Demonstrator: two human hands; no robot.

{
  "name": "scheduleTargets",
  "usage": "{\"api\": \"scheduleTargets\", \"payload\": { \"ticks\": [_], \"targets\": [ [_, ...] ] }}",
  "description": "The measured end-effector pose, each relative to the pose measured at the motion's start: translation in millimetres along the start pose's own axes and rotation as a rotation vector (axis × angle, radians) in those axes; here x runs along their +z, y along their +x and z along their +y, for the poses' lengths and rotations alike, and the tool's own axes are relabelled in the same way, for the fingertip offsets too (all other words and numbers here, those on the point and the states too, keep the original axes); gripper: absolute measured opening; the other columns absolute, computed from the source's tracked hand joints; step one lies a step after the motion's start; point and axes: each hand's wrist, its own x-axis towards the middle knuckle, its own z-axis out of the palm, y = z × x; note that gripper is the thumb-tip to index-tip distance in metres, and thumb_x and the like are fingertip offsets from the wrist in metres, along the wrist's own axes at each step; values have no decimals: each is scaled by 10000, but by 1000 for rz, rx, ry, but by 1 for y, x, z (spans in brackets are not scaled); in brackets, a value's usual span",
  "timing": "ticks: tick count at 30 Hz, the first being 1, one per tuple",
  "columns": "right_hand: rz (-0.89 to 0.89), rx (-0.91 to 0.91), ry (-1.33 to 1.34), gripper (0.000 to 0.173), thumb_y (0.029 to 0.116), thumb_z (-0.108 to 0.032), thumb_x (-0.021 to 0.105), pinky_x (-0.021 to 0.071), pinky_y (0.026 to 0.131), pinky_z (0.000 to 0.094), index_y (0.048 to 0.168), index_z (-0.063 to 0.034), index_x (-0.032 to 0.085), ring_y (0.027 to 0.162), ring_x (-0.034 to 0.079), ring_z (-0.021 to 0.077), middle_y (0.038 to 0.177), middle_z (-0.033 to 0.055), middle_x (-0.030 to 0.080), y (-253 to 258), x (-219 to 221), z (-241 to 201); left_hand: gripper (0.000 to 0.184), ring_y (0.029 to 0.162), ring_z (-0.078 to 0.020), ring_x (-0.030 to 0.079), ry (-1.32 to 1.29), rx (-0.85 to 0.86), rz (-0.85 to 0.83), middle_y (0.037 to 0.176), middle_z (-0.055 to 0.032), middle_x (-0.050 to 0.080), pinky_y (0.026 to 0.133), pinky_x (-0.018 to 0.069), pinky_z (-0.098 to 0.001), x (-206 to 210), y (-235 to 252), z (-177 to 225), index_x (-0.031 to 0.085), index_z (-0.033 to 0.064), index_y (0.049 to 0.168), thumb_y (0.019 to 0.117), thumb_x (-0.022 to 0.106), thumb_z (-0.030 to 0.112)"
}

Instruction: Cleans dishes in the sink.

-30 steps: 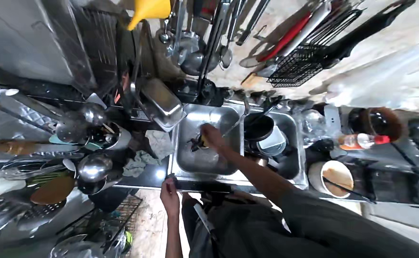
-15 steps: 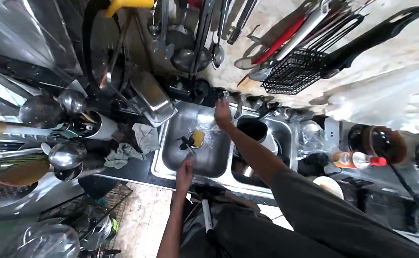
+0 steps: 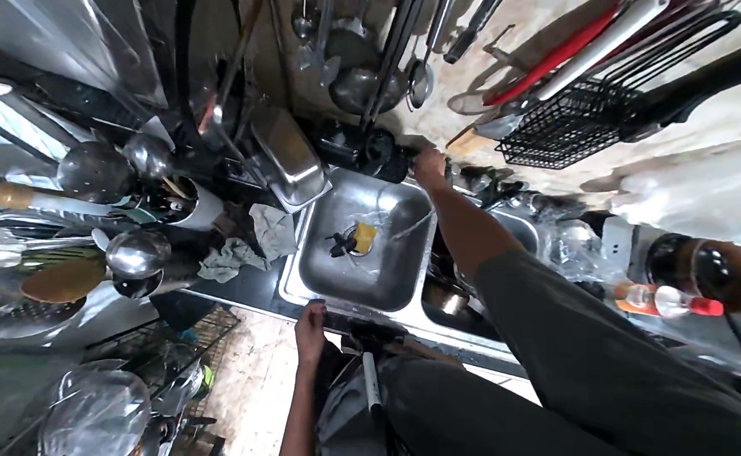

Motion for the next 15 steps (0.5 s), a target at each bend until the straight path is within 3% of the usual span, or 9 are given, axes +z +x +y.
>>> {"api": "scheduleTargets", "payload": {
  "ticks": [3,6,8,10,12,13,15],
  "targets": [
    [-10,72,43,480,958,-207,642,480,972,700,1343,68,567,1280,545,525,1382,346,554,3,1,-9,227,946,-151,722,-11,-11,30,1077,-80,738,875,616,-361,-10,1,3,667,13,1207,1036,531,76],
    [-56,70,-46,520,905,-153,704,480,926,725,1342,82,549,1250,551,548,1371,358,546,-2,-10,-20,232,956,-146,717,-16,-4,56,1080,-77,736,879,611,-359,-20,3,7,666,18,1211,1042,523,88],
    [21,-19,-80,612,878,-157,730,474,914,741,1409,54,511,1244,541,572,1398,361,529,-10,-18,-26,245,949,-152,718,-14,-5,82,1084,-89,735,872,611,-367,-26,3,7,664,8,1215,1045,513,100],
    [122,-293,-96,562,921,-140,675,484,959,712,1421,58,513,1269,530,553,1446,338,495,-20,-31,-32,241,930,-152,716,-24,-4,108,1072,-90,732,850,615,-360,-32,3,6,667,10,1208,1047,516,106],
    [114,-625,-4,427,987,-294,616,372,1120,670,1338,-51,632,1289,567,428,1364,224,616,-20,-32,-35,240,898,-162,713,-31,-16,124,1054,-103,724,824,615,-360,-36,1,4,669,6,1209,1042,526,102],
    [37,-704,15,472,985,-396,638,280,1182,690,1354,-102,644,1323,566,376,1372,168,639,-19,-29,-38,244,894,-169,714,-28,-28,121,1055,-112,721,819,616,-367,-38,0,3,667,4,1214,1042,525,103],
    [-91,-753,-64,597,906,-476,741,175,1185,762,1378,-123,646,1385,520,365,1425,141,615,-11,-18,-42,249,898,-175,713,-22,-45,108,1060,-117,720,820,615,-374,-40,-2,0,662,-1,1217,1039,520,100]
  ]
}}
